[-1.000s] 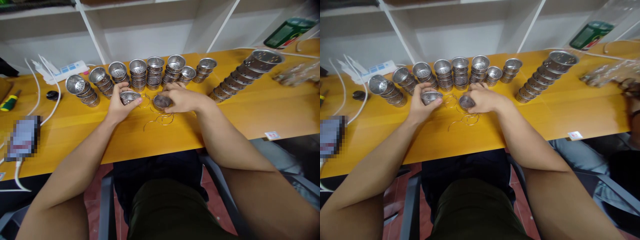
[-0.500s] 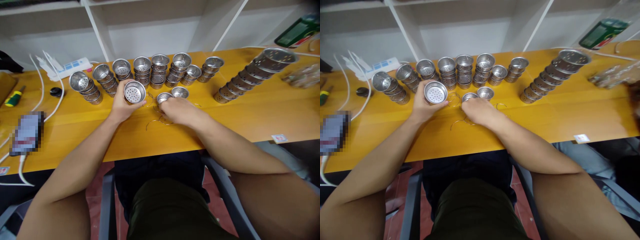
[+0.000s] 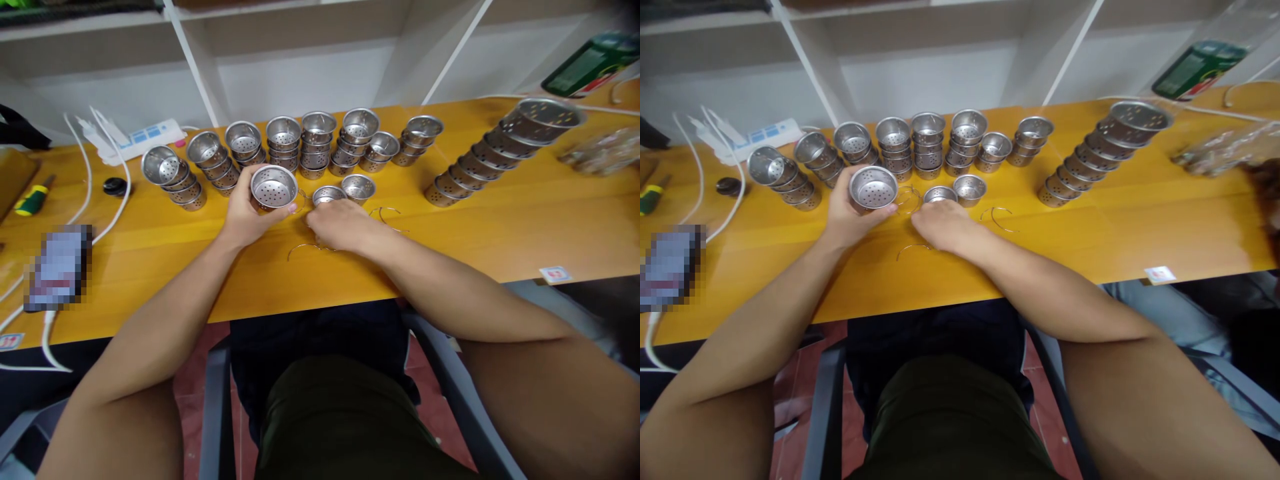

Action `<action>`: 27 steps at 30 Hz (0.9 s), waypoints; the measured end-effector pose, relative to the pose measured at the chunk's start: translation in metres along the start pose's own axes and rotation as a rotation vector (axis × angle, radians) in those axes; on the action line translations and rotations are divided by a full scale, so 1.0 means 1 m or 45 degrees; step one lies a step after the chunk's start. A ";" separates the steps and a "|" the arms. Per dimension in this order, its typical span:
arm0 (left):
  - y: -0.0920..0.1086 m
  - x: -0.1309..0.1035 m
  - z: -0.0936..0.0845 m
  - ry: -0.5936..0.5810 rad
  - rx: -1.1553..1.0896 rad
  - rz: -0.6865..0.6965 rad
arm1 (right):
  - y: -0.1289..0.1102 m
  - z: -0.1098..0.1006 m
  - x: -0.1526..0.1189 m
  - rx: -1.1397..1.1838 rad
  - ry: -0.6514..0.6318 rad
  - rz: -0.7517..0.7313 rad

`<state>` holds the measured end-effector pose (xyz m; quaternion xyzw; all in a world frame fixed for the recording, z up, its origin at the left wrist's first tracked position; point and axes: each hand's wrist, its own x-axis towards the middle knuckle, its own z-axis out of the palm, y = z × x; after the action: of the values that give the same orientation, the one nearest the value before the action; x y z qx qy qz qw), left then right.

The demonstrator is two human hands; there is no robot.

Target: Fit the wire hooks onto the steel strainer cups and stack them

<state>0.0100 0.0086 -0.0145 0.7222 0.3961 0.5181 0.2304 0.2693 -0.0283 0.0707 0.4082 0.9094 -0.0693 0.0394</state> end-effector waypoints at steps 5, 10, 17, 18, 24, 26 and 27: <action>0.003 0.000 0.000 -0.002 -0.021 0.040 | -0.005 -0.012 -0.001 -0.230 -0.136 0.061; -0.008 0.000 0.004 0.011 -0.035 0.167 | -0.006 -0.020 -0.002 -0.175 -0.229 0.107; -0.018 -0.001 0.005 0.004 -0.028 0.240 | -0.002 -0.026 -0.005 -0.152 -0.306 0.078; -0.018 -0.001 0.005 0.006 -0.013 0.240 | -0.001 -0.026 -0.004 -0.157 -0.310 0.066; -0.016 0.000 0.000 0.043 0.095 0.277 | -0.004 -0.022 0.006 -0.261 -0.325 -0.035; -0.015 0.001 0.000 0.068 0.117 0.282 | -0.004 -0.020 0.009 -0.258 -0.317 -0.048; -0.016 0.002 -0.001 0.078 0.127 0.284 | -0.003 -0.019 0.009 -0.254 -0.310 -0.052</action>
<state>0.0044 0.0192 -0.0249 0.7561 0.3456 0.5420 0.1228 0.2606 -0.0208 0.0890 0.3722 0.9084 -0.0284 0.1885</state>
